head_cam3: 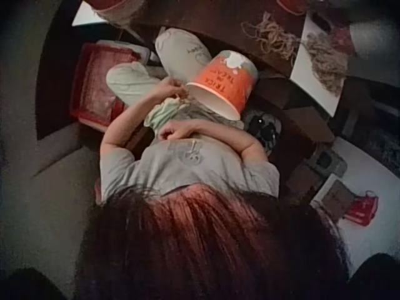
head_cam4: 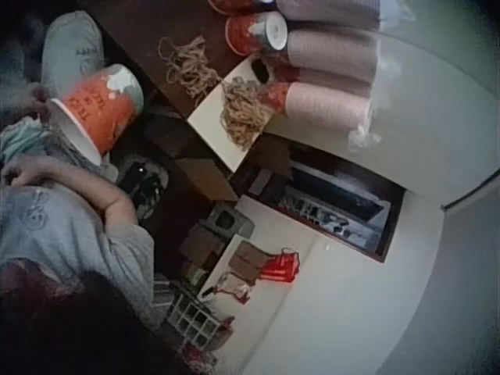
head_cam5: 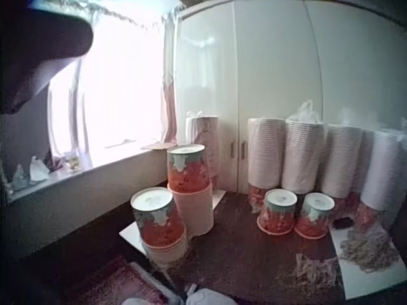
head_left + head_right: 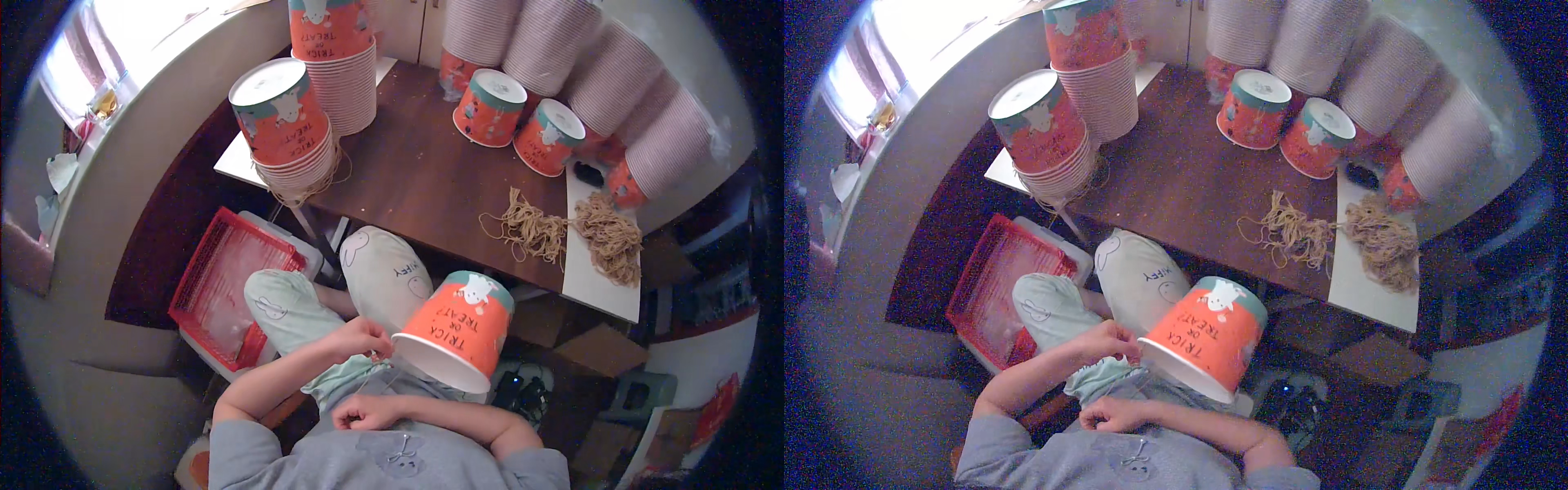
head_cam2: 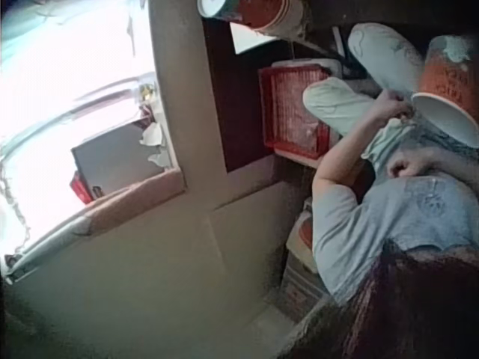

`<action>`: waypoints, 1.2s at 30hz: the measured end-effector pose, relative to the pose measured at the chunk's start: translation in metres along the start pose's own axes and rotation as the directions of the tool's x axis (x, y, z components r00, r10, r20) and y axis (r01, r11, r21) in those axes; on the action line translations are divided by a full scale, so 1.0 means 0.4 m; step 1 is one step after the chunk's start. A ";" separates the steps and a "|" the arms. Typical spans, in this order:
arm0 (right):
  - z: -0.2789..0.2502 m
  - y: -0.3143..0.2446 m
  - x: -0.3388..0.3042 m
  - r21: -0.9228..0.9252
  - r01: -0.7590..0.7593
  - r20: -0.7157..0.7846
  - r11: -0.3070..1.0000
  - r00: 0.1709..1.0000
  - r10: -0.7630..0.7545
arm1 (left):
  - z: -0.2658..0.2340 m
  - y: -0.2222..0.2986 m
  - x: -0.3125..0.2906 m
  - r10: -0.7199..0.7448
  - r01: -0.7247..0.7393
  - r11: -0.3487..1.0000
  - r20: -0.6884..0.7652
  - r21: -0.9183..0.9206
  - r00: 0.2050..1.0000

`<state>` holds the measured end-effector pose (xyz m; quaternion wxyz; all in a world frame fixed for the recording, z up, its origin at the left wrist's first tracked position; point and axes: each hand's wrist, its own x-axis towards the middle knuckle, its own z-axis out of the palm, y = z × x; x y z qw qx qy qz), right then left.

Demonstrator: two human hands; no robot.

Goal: Assembling paper buckets by threading string handles through pre-drilled holes.

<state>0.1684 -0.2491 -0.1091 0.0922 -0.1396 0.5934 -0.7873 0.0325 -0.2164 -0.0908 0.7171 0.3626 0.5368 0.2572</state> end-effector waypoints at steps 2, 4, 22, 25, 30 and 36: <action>0.001 -0.003 -0.001 0.035 0.009 -0.001 0.999 1.000 -0.009 | -0.006 -0.016 0.005 0.004 -0.003 0.999 0.036 -0.044 0.999; 0.006 0.000 -0.002 0.070 0.018 -0.003 0.997 1.000 -0.017 | -0.014 -0.025 0.003 0.071 -0.066 0.996 0.076 -0.065 0.995; -0.001 0.004 0.013 0.068 -0.082 0.120 0.994 0.990 0.073 | 0.097 0.002 -0.054 0.439 -0.356 0.540 0.106 0.763 0.892; 0.000 0.008 0.014 0.051 -0.087 0.130 0.995 0.988 0.079 | 0.105 0.002 -0.053 0.461 -0.323 0.476 0.081 0.818 0.884; -0.004 -0.001 0.008 0.107 -0.085 0.147 0.991 0.987 0.068 | 0.100 0.026 -0.063 0.327 -0.170 0.439 0.019 0.883 0.945; -0.007 0.001 0.013 -0.035 -0.088 0.127 0.995 0.988 0.092 | 0.149 0.110 -0.095 0.617 -0.281 0.197 0.104 0.939 0.780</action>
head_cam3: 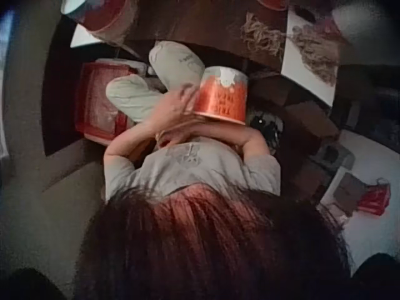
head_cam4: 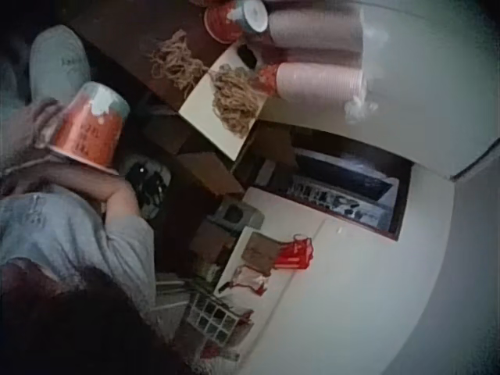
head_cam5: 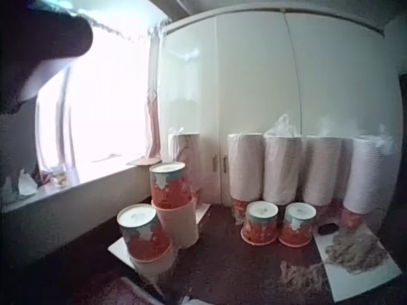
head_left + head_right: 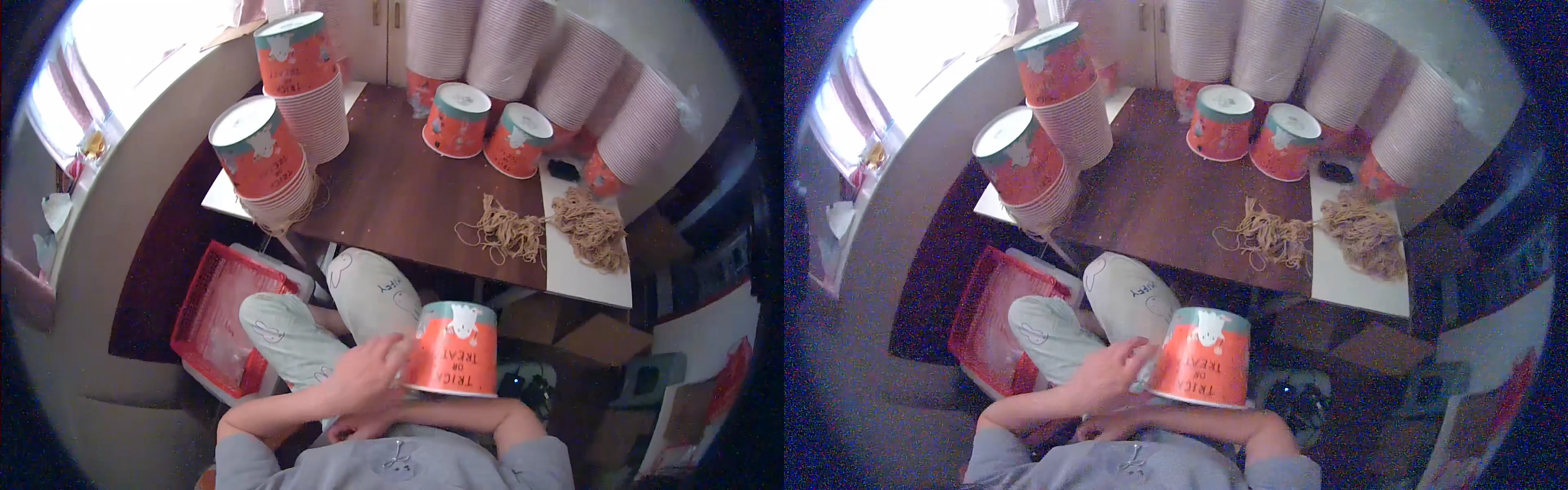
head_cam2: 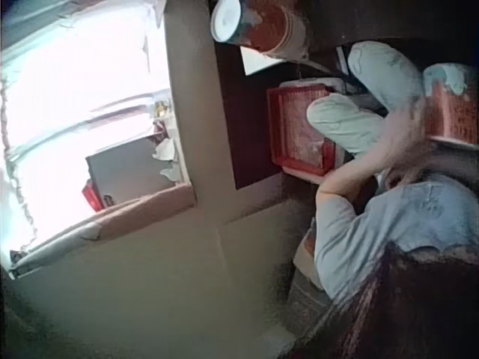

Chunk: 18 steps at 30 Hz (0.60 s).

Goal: Assembling paper buckets by threading string handles through pre-drilled holes.

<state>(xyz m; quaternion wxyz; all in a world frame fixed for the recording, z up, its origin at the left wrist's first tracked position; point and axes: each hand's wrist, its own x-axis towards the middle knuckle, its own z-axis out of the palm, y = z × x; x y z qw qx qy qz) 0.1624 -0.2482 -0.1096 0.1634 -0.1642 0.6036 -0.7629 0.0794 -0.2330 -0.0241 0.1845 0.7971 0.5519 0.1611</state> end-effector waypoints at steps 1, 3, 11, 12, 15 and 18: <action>-0.002 -0.001 0.002 -0.024 0.004 0.001 1.000 1.000 -0.004 | 0.001 0.019 0.015 0.098 -0.097 0.990 -0.008 0.101 0.995; -0.004 -0.004 0.003 -0.079 0.009 0.009 0.997 1.000 -0.009 | -0.009 0.076 0.058 0.262 -0.262 0.931 0.033 0.254 0.964; -0.029 -0.123 -0.045 -0.207 0.022 -0.067 0.978 0.997 -0.036 | -0.090 -0.036 0.107 0.107 -0.061 0.992 -0.468 0.112 0.877; -0.021 -0.177 -0.075 -0.207 -0.043 -0.148 0.977 0.989 0.012 | -0.129 -0.066 0.099 0.096 -0.017 0.992 -0.650 0.127 0.754; -0.025 -0.318 -0.196 -0.423 0.056 -0.247 0.904 0.953 -0.174 | -0.219 -0.130 0.094 -0.078 0.053 0.997 -0.813 -0.058 0.577; -0.014 -0.412 -0.335 -0.444 0.056 -0.319 0.894 0.923 -0.217 | -0.256 -0.178 0.114 -0.227 0.045 0.970 -0.823 -0.239 0.521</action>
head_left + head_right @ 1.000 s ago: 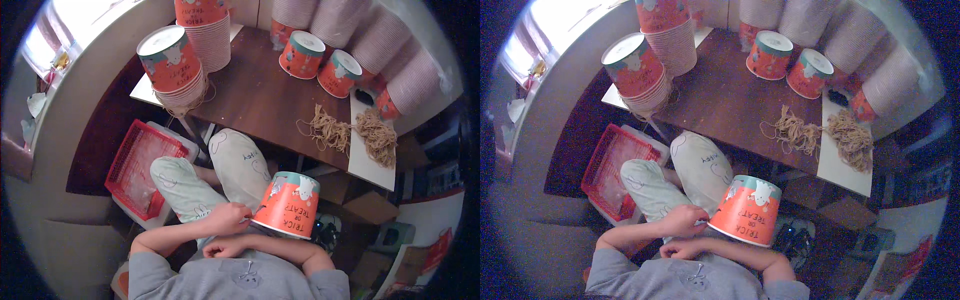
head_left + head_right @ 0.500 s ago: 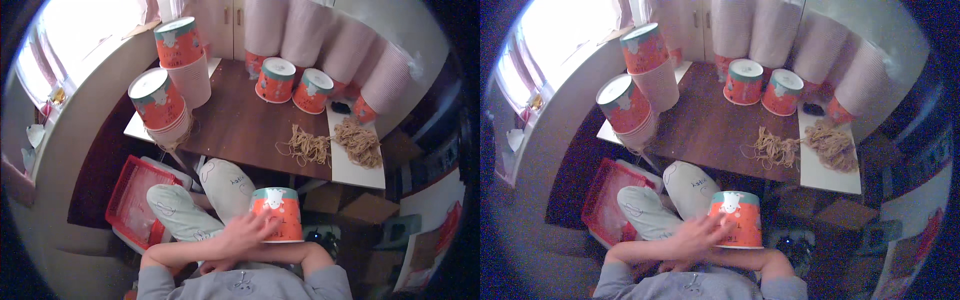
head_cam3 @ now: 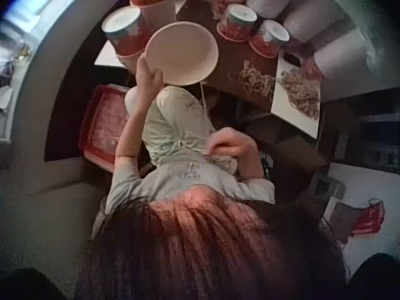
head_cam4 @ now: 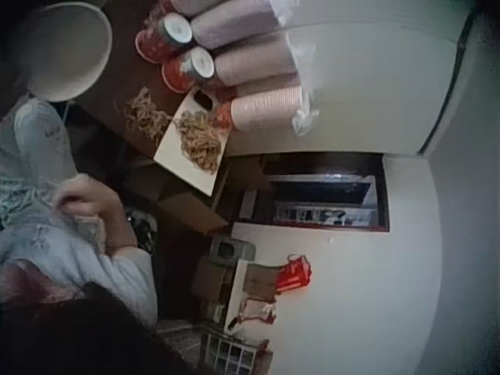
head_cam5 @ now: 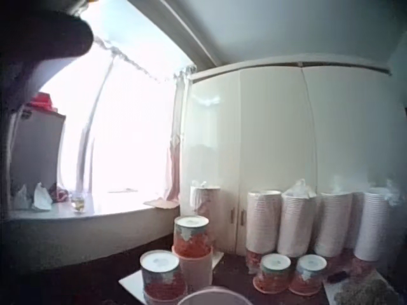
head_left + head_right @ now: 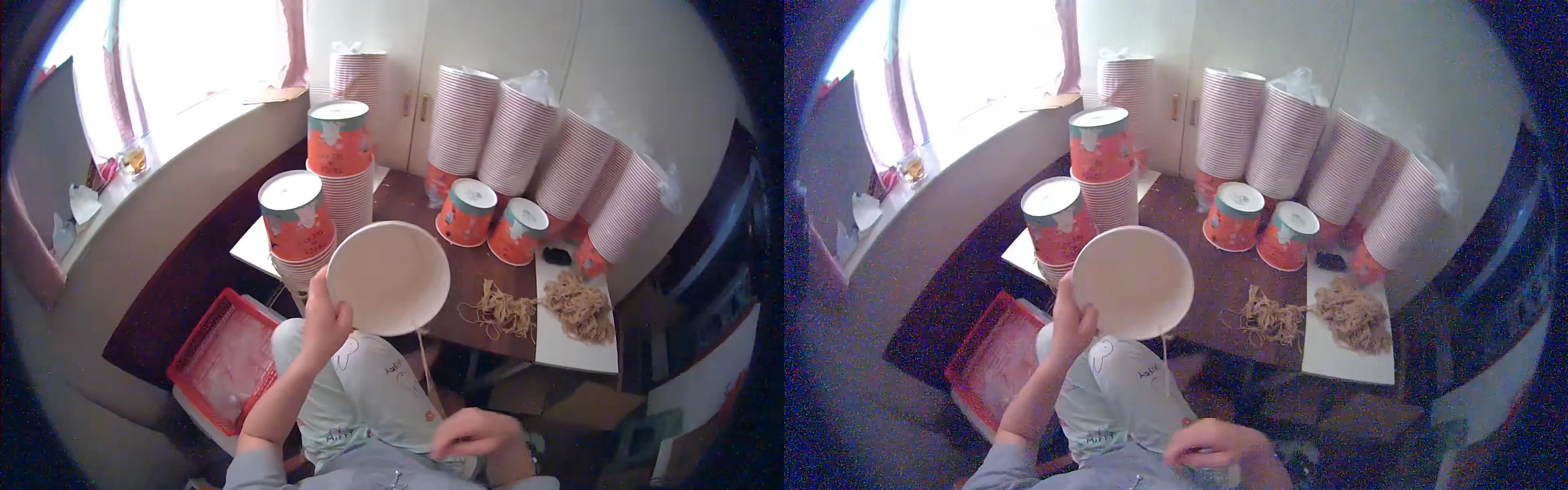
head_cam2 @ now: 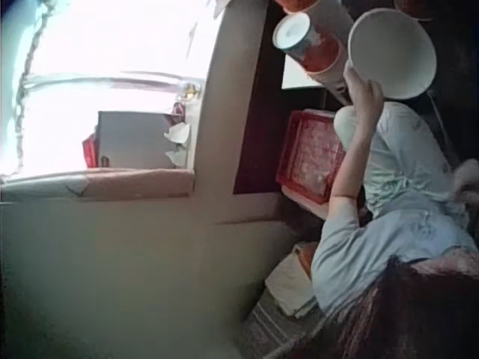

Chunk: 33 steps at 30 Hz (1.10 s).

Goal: Assembling paper buckets by threading string handles through pre-drilled holes.

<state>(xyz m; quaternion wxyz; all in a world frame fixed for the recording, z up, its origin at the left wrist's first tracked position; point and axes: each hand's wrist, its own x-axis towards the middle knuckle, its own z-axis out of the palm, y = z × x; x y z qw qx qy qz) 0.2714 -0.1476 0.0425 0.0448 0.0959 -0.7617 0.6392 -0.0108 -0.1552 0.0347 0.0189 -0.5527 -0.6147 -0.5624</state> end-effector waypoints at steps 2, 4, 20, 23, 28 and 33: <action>-0.017 -0.057 -0.083 -0.066 0.103 -0.160 0.992 0.981 -0.113 | 0.042 -0.033 0.027 -0.030 0.032 0.996 0.020 -0.081 0.999; -0.009 -0.083 -0.144 -0.148 0.237 -0.384 0.960 0.881 -0.276 | 0.095 -0.082 0.027 -0.089 0.096 0.983 0.050 -0.154 0.995; -0.093 -0.091 0.069 -0.069 0.453 -0.809 0.889 0.496 -0.316 | 0.290 0.047 -0.192 -0.535 0.703 0.201 0.525 -0.683 0.662; -0.114 0.034 0.152 0.237 0.394 -0.922 0.888 0.380 0.078 | 0.294 0.085 -0.258 -0.546 0.722 0.106 0.566 -0.684 0.617; -0.129 0.212 0.161 0.483 0.605 -0.875 0.634 0.310 0.371 | 0.334 0.093 -0.374 -0.592 0.726 0.046 0.567 -0.686 0.573; -0.126 0.334 0.153 0.493 0.711 -0.815 0.501 0.174 0.553 | 0.341 0.081 -0.419 -0.639 0.776 -0.034 0.611 -0.629 0.468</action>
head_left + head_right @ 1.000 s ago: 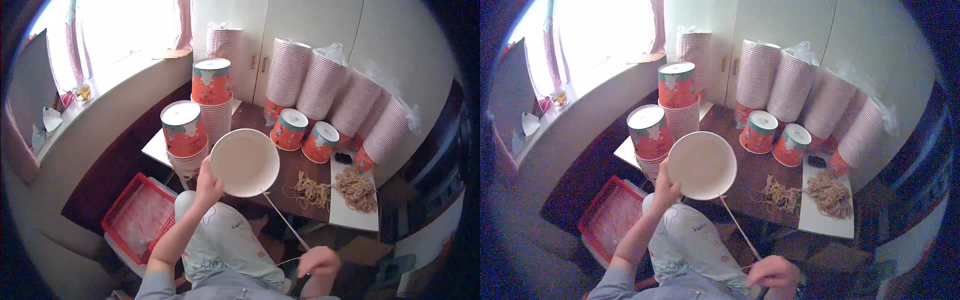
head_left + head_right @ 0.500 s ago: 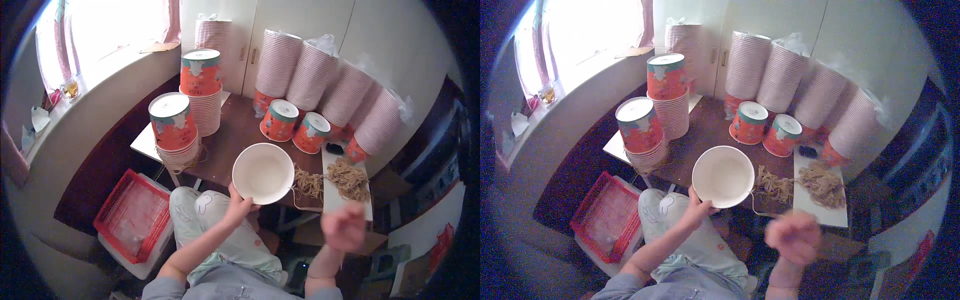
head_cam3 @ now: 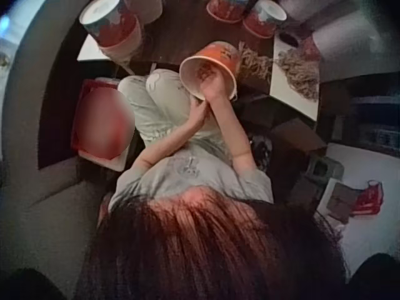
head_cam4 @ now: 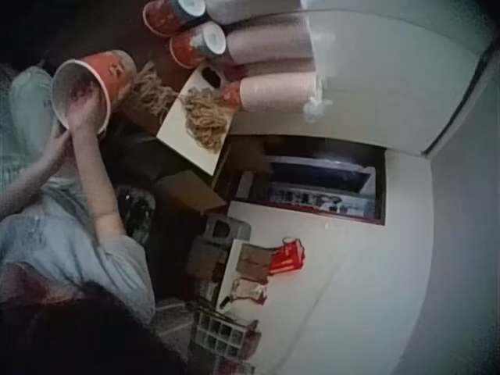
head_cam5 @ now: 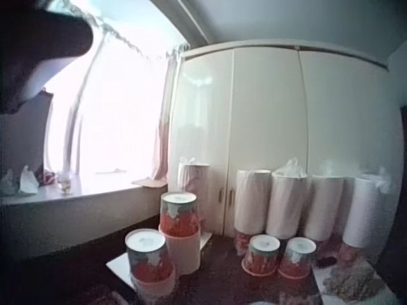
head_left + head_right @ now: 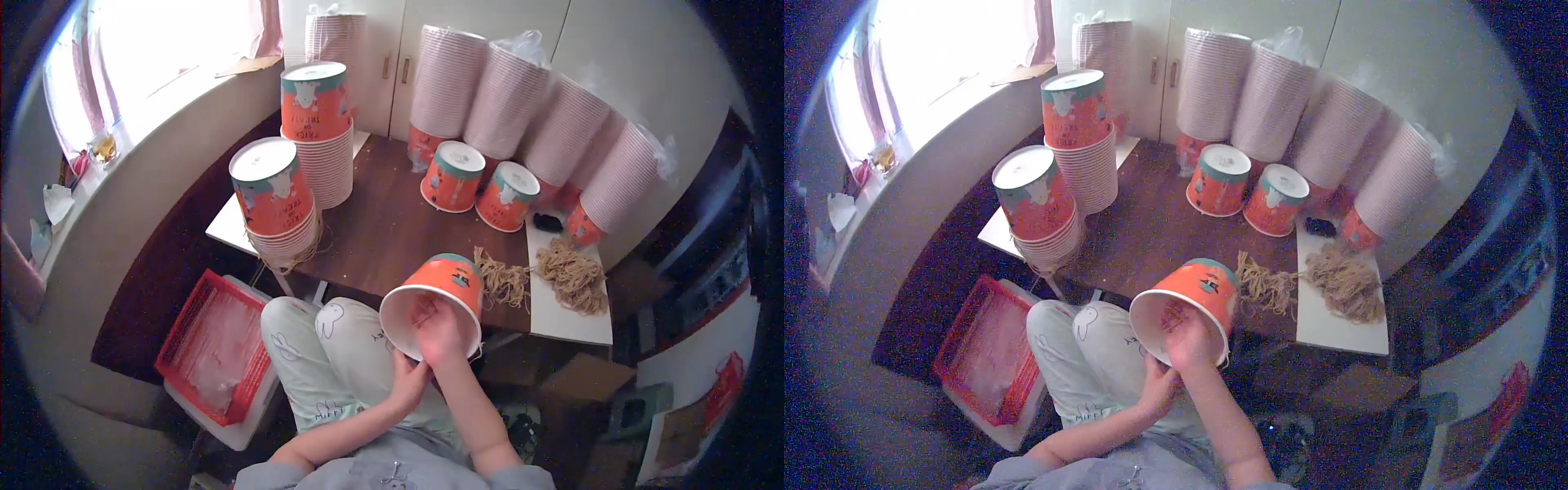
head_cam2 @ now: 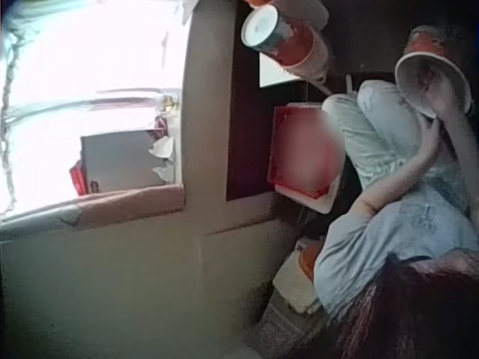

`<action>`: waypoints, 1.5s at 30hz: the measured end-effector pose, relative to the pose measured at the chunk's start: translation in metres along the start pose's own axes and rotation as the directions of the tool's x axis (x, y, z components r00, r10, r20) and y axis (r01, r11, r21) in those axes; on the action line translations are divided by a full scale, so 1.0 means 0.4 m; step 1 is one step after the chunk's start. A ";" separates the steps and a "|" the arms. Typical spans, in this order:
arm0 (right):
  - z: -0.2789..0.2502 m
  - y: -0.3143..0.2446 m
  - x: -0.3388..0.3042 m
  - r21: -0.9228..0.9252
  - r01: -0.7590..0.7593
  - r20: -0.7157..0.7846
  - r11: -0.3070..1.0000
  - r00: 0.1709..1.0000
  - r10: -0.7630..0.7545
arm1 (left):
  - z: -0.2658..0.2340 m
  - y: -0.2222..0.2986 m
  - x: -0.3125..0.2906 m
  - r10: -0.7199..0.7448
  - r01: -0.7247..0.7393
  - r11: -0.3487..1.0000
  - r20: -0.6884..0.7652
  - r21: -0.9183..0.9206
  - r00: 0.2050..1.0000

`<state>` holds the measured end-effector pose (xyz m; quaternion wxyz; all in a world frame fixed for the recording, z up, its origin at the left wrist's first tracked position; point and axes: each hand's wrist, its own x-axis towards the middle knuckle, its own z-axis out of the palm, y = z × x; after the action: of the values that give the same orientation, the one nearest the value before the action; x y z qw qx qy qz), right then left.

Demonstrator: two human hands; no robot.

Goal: Assembling paper buckets by threading string handles through pre-drilled holes.

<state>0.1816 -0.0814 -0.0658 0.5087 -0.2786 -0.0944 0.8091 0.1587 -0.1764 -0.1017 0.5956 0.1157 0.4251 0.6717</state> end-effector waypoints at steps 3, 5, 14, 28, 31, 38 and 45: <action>-0.046 0.031 0.032 -0.011 -0.089 0.043 0.996 0.995 0.089 | -0.026 -0.028 0.000 0.067 -0.069 0.997 0.042 0.046 0.997; -0.062 0.041 0.046 -0.004 -0.128 0.037 0.992 0.991 0.128 | -0.030 -0.011 -0.018 -0.055 0.058 0.998 0.093 -0.035 0.994; 0.013 0.027 -0.006 -0.342 -0.166 0.086 0.925 0.975 0.207 | -0.095 0.018 -0.003 -0.221 0.278 0.929 0.238 -0.244 0.946; -0.002 0.014 0.003 -0.324 -0.189 0.128 0.927 0.962 0.241 | -0.115 0.102 -0.033 -0.299 0.328 0.942 0.261 -0.075 0.918; -0.011 0.020 0.015 -0.143 -0.281 0.146 0.949 0.942 0.301 | -0.172 0.114 -0.028 -0.072 -0.053 0.830 0.202 0.555 0.977; 0.033 0.018 -0.020 -0.135 -0.289 0.020 0.948 0.955 0.294 | -0.155 0.232 0.028 0.592 -0.543 0.307 0.290 0.782 0.752; 0.078 0.023 -0.018 0.147 -0.345 0.146 0.927 0.934 0.325 | -0.106 0.276 0.043 0.706 -0.592 0.097 0.364 0.800 0.608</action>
<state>0.1598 -0.0880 -0.0415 0.3782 -0.1976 -0.0059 0.9044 0.0486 -0.1716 -0.0555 0.0620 0.5376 0.6379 0.5480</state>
